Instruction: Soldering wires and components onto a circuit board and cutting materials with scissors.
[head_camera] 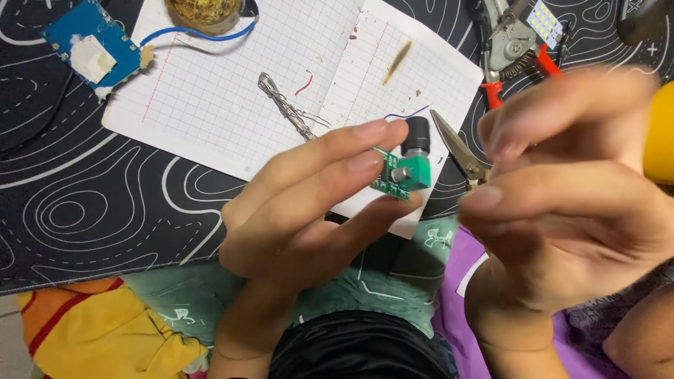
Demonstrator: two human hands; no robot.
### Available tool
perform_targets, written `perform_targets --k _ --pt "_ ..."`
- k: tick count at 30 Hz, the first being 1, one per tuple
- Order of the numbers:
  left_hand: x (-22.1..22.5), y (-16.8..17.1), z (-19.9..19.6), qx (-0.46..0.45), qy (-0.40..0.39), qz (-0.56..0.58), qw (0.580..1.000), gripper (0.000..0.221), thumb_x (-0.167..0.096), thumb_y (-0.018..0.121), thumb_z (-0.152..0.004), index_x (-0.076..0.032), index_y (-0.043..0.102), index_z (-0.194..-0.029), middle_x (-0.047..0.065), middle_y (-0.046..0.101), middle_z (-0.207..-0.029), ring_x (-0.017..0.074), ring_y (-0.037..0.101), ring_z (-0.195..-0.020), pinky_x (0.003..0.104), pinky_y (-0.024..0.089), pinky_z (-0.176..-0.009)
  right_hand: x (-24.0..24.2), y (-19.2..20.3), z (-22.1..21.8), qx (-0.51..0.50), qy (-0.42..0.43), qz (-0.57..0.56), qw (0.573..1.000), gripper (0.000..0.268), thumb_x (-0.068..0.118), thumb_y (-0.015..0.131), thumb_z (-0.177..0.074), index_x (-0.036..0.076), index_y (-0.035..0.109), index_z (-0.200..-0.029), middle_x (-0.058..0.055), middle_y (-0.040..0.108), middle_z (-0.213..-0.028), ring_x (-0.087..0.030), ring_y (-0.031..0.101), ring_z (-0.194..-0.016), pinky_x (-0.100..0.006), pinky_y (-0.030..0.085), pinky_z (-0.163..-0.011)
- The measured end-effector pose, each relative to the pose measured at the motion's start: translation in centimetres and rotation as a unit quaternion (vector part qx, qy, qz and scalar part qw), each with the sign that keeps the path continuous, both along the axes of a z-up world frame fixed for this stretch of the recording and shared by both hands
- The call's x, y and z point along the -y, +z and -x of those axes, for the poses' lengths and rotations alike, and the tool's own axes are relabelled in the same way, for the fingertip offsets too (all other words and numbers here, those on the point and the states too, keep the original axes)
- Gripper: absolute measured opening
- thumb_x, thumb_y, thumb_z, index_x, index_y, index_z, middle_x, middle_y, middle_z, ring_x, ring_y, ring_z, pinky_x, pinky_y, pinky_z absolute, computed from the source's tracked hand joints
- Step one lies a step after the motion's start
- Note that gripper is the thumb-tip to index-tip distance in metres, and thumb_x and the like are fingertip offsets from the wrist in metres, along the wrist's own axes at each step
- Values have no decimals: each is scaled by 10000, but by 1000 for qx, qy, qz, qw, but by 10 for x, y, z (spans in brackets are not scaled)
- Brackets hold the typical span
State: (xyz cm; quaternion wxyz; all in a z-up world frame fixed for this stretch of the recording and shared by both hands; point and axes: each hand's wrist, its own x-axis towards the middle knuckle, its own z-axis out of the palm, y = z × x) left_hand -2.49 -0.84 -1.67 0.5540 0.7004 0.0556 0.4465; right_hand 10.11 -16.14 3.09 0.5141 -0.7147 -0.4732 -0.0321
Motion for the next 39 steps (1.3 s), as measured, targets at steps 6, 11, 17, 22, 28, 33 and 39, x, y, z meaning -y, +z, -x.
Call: perform_targets --k 6,11,17,22,28,33,39 --pt "-3 10 2 -22 -28 -4 999 376 -58 891 -1122 -7 660 -1415 334 815 -1409 399 948 -1294 447 861 -1180 -9 3 -5 4 8 13 1000 177 246 730 -1071 75 776 -1085 -174 452 -1313 -313 524 -1206 -389 507 -1052" --pt "-6 11 1 -26 -62 -13 998 403 -19 889 -1136 29 652 -1459 358 794 -1460 401 919 -1366 456 814 -1270 -13 6 -11 7 15 25 1000 197 274 740 -1061 86 798 -1071 -157 413 -1354 -309 486 -1258 -379 478 -1078" --pt "-4 10 2 -23 -49 -24 998 356 -86 851 -1126 24 671 -1412 335 822 -1400 384 905 -1337 449 798 -1251 -10 1 -17 19 24 3 1000 207 267 753 -1036 67 806 -1050 -145 387 -1395 -314 463 -1249 -392 454 -1027" --pt "2 0 19 -66 -40 -51 996 504 -1 994 -1117 -93 630 -1452 226 725 -1517 379 934 -1375 466 841 -1278 -6 -1 -8 2 14 -33 999 191 201 761 -1020 12 777 -1038 -174 468 -1347 -330 551 -1139 -410 514 -941" --pt "3 21 17 -41 -5 -100 994 302 106 933 -1076 44 753 -1310 213 756 -1379 429 936 -1268 469 846 -1128 -2 3 6 -104 -34 -10 994 163 120 749 -1049 -40 718 -1051 -264 710 -1143 -346 802 -1004 -374 714 -989" --pt "-7 34 8 -57 -39 -157 985 185 50 763 -1151 113 738 -1323 292 680 -1451 468 869 -1343 523 803 -1208 2 -17 11 -243 -47 -89 965 193 145 826 -1019 0 706 -1064 -283 796 -1135 -299 827 -1043 -305 682 -962" --pt "-25 43 -28 -38 -38 -269 961 103 65 838 -1127 153 798 -1160 358 749 -1351 436 895 -1166 456 755 -1064 -16 -14 -4 -306 -72 -103 944 128 52 772 -1115 -14 685 -1182 -213 806 -1168 -270 838 -1120 -341 722 -1086"
